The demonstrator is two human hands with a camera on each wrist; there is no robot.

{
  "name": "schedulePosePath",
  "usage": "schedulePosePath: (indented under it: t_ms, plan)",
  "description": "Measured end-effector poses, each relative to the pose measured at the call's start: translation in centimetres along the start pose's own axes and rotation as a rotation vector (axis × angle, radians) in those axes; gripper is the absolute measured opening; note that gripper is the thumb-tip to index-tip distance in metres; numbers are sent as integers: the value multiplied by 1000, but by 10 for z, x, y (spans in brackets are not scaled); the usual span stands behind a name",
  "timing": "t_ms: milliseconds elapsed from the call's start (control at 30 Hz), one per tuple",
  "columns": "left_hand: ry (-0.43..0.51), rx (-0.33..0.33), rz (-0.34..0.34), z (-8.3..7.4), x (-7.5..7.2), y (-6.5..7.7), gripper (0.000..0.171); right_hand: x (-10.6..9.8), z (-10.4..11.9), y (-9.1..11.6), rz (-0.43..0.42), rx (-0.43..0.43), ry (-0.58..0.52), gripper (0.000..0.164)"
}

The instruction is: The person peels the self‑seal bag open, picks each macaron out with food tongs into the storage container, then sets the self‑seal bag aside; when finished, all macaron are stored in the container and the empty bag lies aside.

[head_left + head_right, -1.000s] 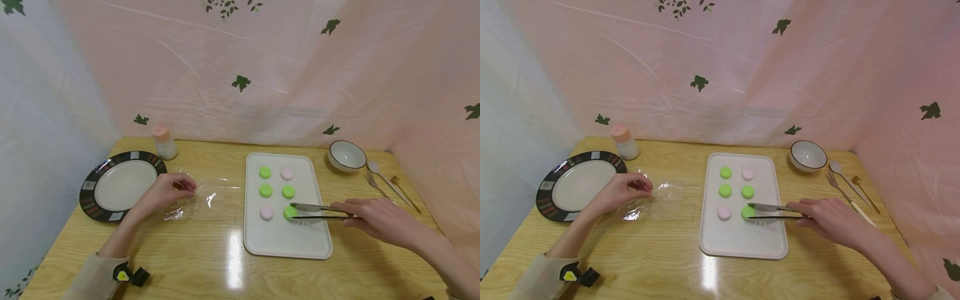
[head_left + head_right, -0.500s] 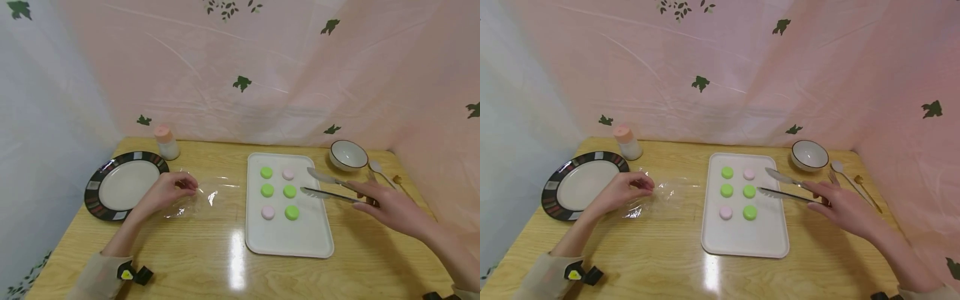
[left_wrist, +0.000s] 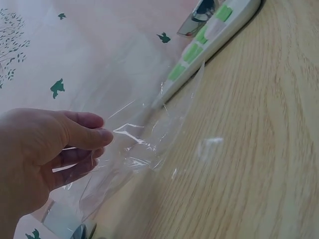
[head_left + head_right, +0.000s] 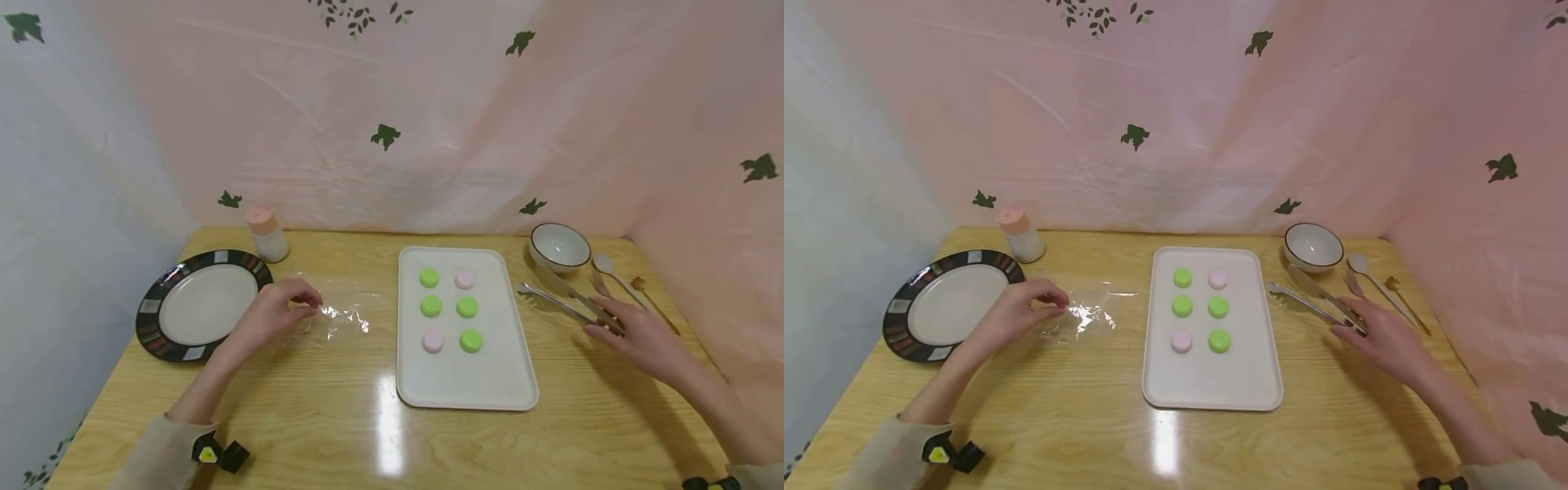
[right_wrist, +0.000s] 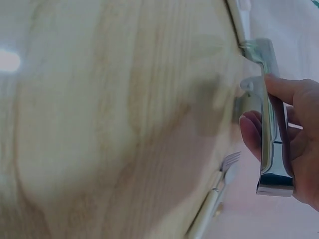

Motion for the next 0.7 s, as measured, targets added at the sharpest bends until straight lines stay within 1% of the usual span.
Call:
schedulePosePath:
  t_ms: [100, 267, 333, 500, 700]
  plan:
    - [-28, 2, 1, 1, 0, 1, 17, 9, -2, -1, 43, 30, -3, 51]
    - [-59, 12, -1, 2, -1, 0, 17, 16, 0, -5, 169, 93, -34, 64]
    - [-67, 13, -4, 3, 0, 0, 17, 17, 2, -7, 218, 101, -26, 70]
    - [-83, 17, 5, 5, 3, -2, 16, 20, 8, -8, 336, 81, 35, 84]
    - [-118, 17, 7, 6, 9, -3, 16, 28, 15, -7, 408, 64, -25, 96]
Point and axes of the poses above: each hand's wrist, its own y-axis away from the middle knuckle, its own x-axis out of the palm, z = x × y, the point moved 5 cm from there along -y, towards the middle knuckle, and after that the axes turned 12 degrees about y, right-handed, at the moved point
